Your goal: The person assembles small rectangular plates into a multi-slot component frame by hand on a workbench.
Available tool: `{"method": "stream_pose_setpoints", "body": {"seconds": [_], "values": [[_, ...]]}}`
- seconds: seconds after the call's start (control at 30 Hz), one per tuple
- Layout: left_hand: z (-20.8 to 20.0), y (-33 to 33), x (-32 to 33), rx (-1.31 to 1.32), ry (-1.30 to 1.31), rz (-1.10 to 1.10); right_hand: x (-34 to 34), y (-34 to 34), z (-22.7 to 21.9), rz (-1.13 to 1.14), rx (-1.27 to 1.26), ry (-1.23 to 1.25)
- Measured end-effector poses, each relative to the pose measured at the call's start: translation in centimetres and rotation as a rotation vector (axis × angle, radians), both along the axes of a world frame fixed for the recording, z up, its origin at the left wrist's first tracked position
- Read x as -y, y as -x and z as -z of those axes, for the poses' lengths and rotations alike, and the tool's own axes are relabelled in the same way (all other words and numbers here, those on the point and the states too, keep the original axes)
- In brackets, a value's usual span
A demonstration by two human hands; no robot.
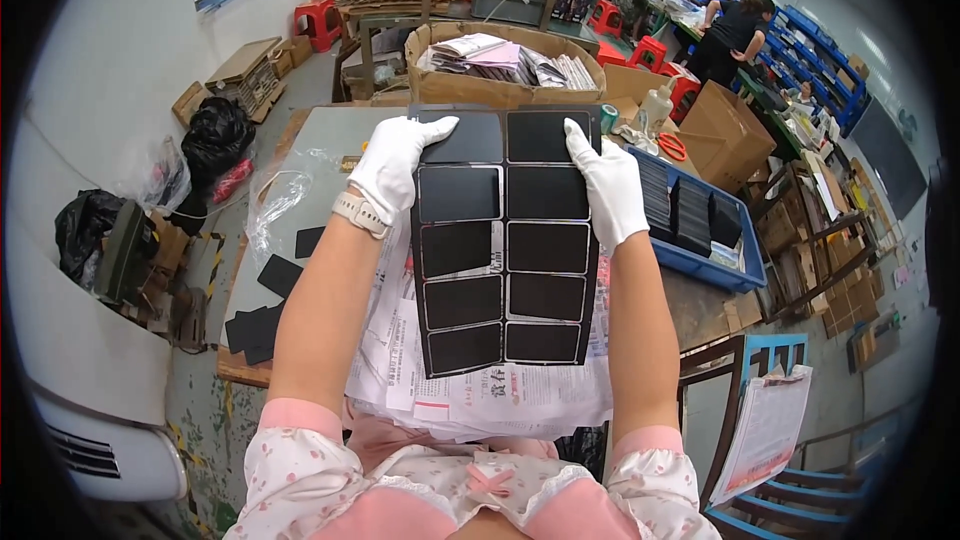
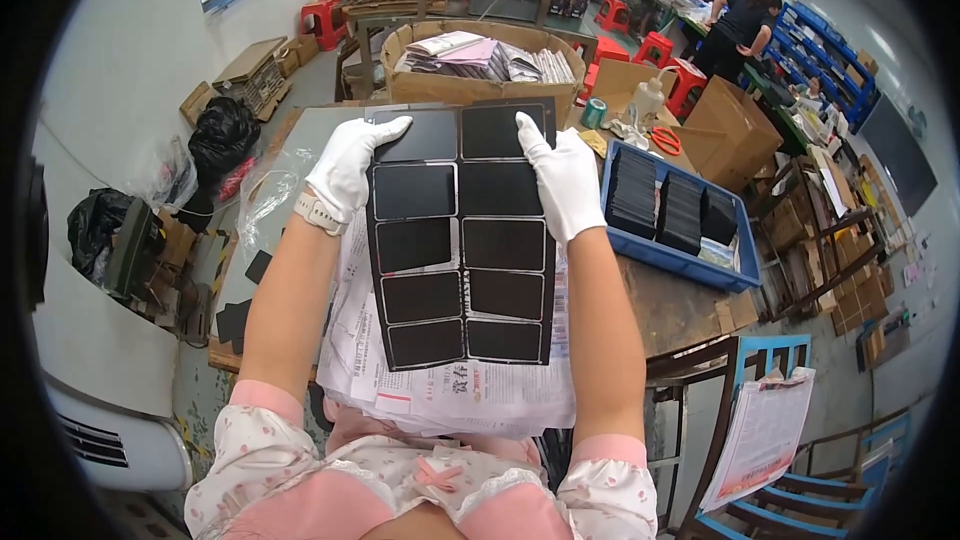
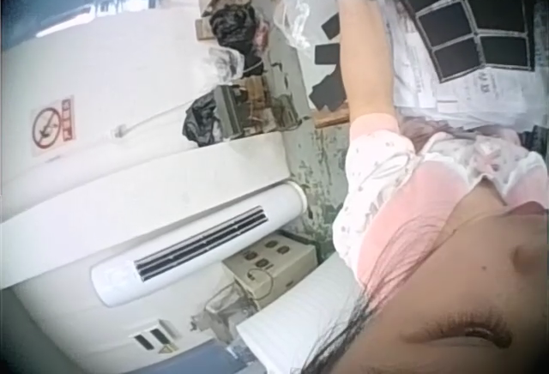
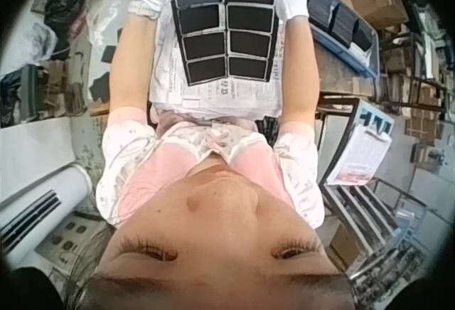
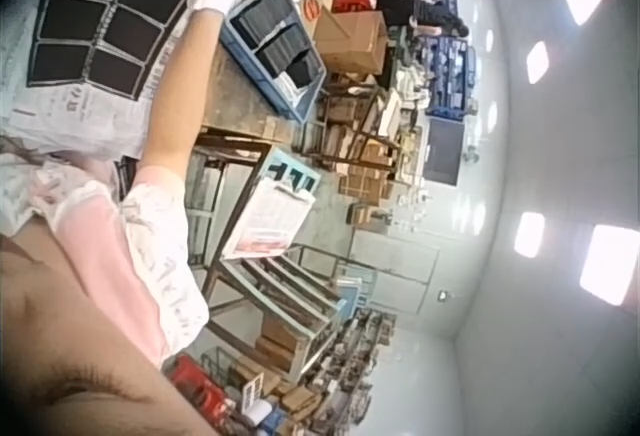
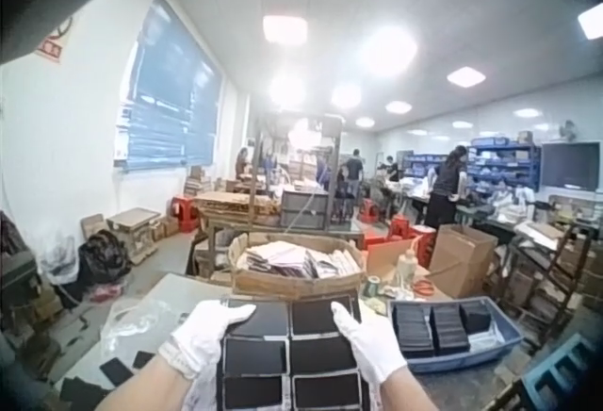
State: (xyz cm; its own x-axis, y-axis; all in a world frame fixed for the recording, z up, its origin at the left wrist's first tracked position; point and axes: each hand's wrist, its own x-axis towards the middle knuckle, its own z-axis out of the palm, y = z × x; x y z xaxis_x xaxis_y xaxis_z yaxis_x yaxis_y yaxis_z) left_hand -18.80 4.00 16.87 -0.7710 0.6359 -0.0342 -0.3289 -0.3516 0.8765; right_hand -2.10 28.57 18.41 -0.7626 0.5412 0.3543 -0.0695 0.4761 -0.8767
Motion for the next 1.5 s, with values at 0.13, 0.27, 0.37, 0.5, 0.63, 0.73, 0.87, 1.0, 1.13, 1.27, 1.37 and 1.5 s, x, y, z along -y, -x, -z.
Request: {"method": "stream_pose_setpoints", "body": {"seconds": [0.13, 0.27, 0.37, 0.5, 0.63, 0.73, 0.87, 1.0, 1.13, 1.27, 1.37, 1.5], "values": [[0.2, -0.3, -1.1, 0.065, -0.099, -0.012, -1.4, 0.6, 0.4, -0.167, -0.039, 0.562], [3.1, 1.5, -2.0, -0.095, -0.029, -0.076, -1.6, 1.8, 2.1, -0.171, -0.025, 0.403], [5.6, 3.2, -3.1, -0.453, 0.176, -0.253, -2.6, 3.9, 4.7, 0.07, 0.049, -0.129], [3.6, 2.3, -2.8, 0.037, -0.077, 0.002, -3.1, 3.2, 3.0, -0.225, 0.013, 0.645], [6.7, 4.8, -3.9, -0.105, 0.102, -0.149, -4.6, 5.9, 6.4, -0.115, 0.032, 0.343], [8.8, 6.3, -4.4, -0.073, 0.144, -0.187, -4.3, 6.4, 6.9, -0.091, 0.075, 0.345], [11.0, 8.1, -4.7, -0.08, 0.215, -0.21, -5.0, 7.0, 7.2, -0.054, 0.21, 0.101], [10.7, 7.2, -5.0, 0.091, 0.159, -0.153, -4.9, 5.6, 5.3, -0.196, 0.52, 0.101], [11.3, 7.3, -5.3, 0.092, 0.103, -0.116, -5.5, 4.5, 6.2, -0.164, 0.567, -0.054], [13.9, 7.8, -5.0, -0.093, 0.169, -0.236, -5.1, 5.4, 7.9, -0.166, 0.504, 0.001], [10.2, 0.6, -4.7, -0.939, 0.874, -0.453, -6.9, 3.7, 10.2, -0.169, 0.439, 0.064], [14.1, -10.0, 0.8, -1.573, 1.023, -0.018, -4.8, -0.4, 9.1, -0.019, 0.798, 0.035]]}}
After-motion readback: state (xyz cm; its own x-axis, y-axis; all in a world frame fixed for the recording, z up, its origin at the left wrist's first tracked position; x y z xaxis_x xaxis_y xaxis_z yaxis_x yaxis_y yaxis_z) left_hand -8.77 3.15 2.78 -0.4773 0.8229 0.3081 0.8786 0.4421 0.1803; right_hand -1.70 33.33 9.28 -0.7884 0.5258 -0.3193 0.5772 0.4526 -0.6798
